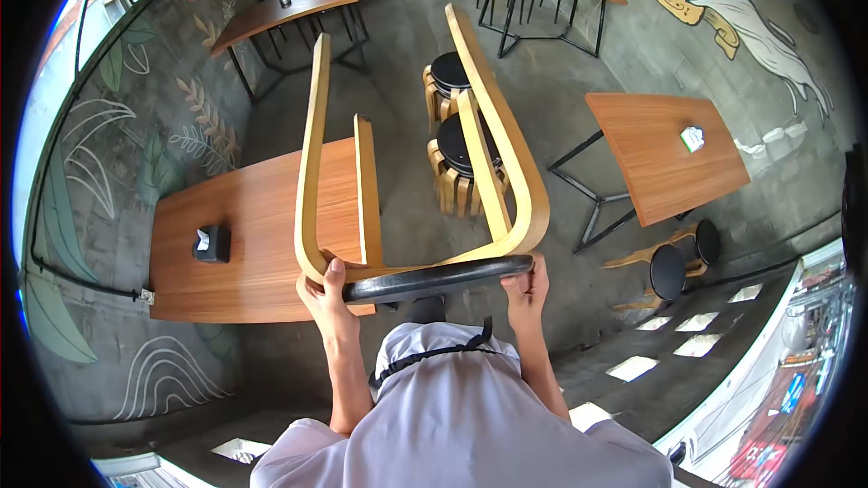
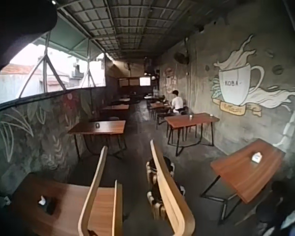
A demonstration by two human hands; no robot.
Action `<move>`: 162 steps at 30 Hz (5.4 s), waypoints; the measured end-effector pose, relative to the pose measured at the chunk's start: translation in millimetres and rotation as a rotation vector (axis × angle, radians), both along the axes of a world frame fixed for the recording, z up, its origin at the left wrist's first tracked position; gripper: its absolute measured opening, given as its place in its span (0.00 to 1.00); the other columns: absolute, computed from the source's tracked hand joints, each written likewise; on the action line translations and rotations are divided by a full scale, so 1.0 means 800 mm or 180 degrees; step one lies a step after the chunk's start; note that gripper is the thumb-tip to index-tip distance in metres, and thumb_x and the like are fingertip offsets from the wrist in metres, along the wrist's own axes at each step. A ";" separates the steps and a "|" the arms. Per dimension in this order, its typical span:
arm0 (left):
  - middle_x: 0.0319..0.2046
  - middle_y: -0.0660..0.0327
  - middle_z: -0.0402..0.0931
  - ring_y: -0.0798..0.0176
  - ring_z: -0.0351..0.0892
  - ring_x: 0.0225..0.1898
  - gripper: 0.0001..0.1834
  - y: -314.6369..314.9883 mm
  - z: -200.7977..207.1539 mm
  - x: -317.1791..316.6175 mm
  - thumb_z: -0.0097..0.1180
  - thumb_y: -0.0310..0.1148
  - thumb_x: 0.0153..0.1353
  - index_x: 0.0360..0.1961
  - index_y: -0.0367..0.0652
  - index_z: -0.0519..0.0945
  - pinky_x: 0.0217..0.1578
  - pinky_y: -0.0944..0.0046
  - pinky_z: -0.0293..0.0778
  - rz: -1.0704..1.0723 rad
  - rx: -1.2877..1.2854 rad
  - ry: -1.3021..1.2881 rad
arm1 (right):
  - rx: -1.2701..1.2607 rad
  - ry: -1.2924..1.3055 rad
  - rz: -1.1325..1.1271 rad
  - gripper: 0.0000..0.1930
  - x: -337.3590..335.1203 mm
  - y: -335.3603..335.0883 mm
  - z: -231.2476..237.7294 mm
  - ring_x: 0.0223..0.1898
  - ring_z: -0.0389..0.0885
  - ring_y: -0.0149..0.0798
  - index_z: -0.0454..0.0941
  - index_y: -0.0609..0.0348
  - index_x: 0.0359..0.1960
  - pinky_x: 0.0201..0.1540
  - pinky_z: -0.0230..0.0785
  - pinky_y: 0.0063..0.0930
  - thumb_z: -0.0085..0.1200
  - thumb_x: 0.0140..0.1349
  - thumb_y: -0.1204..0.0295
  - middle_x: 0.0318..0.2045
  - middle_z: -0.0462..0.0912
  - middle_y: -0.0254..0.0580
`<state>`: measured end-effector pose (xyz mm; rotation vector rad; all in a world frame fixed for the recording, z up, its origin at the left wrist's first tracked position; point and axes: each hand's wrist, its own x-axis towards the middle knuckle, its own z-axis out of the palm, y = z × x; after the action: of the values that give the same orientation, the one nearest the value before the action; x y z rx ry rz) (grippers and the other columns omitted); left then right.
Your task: Moving and stacking stools and chairs in a dining area.
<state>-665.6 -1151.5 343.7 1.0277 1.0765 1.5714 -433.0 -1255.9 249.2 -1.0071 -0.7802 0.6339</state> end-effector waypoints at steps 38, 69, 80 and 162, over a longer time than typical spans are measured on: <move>0.25 0.65 0.74 0.73 0.66 0.28 0.21 0.458 -0.041 0.146 0.60 0.46 0.63 0.31 0.34 0.77 0.30 0.69 0.63 -0.0262 -0.0963 0.0690 | -0.0767 0.0968 0.0215 0.21 0.139 0.471 -0.075 0.52 0.70 0.31 0.67 0.62 0.53 0.58 0.59 0.25 0.61 0.64 0.66 0.48 0.74 0.35; 0.25 0.64 0.74 0.71 0.68 0.29 0.24 1.071 -0.091 0.417 0.58 0.46 0.65 0.38 0.29 0.80 0.31 0.68 0.65 -0.3005 -0.1490 0.1598 | -0.1214 0.2158 -0.1443 0.24 0.259 0.871 -0.096 0.58 0.70 0.37 0.64 0.65 0.60 0.63 0.58 0.32 0.57 0.67 0.68 0.55 0.74 0.43; 0.45 0.58 0.81 0.67 0.78 0.47 0.20 1.188 -0.126 0.562 0.60 0.30 0.64 0.55 0.32 0.77 0.52 0.68 0.70 -0.4727 -0.1777 0.0954 | -0.1095 0.2817 -0.2557 0.30 0.280 0.937 -0.111 0.60 0.71 0.38 0.56 0.71 0.65 0.63 0.63 0.34 0.54 0.68 0.68 0.59 0.71 0.47; 0.44 0.49 0.83 0.48 0.82 0.49 0.18 1.294 -0.522 0.620 0.54 0.42 0.63 0.49 0.43 0.81 0.50 0.55 0.76 -0.7200 0.0569 0.5426 | -0.3210 0.3959 -0.3542 0.13 0.297 1.021 -0.453 0.25 0.81 0.28 0.80 0.58 0.43 0.25 0.70 0.23 0.48 0.62 0.67 0.27 0.83 0.36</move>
<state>-169.5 -116.2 -74.1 2.1866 -0.0669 -1.3197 -195.4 -438.9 -113.2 -1.4159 1.2801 0.4792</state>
